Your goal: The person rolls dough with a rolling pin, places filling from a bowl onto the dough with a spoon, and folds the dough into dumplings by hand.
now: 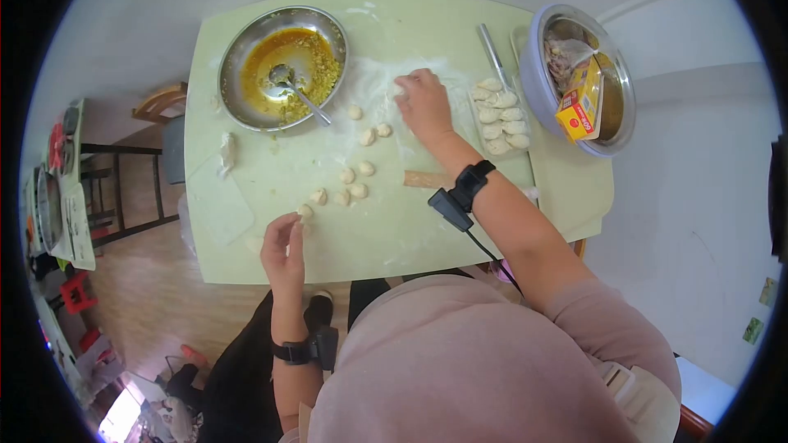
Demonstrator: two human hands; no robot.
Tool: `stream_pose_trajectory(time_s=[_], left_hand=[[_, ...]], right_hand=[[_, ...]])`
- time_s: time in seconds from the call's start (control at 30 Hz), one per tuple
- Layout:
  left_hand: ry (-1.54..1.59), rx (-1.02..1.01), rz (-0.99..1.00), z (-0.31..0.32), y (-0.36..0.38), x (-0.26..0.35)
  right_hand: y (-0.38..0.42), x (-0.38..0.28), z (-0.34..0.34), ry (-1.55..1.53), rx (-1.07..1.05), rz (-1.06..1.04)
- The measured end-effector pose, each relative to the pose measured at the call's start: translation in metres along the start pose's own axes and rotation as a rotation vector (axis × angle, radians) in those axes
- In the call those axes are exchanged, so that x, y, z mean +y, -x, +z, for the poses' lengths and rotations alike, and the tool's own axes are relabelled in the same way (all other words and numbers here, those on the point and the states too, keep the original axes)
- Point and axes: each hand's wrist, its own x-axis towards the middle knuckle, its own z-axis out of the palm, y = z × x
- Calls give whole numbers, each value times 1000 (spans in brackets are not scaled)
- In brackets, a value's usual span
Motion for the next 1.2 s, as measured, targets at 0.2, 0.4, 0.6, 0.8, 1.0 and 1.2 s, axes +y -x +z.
stream_pose_trajectory(time_s=[0.2,0.4,0.6,0.8,1.0,1.2], left_hand=[[39,18,-9,2,2,-6],[35,17,-22,2,6,-5],[58,36,-27,3,8,-6],[39,7,-20,7,9,-10],[19,12,-26,11,9,-7],[10,-5,-28,15,11,-9]], right_hand=[[4,25,-3,-143,191,85],[12,-4,10,-176,144,-56],[9,-8,-1,-236,206,-30],[5,-15,1,-107,76,42],[1,-3,13,-8,20,31],[4,-2,13,-64,-11,-45]])
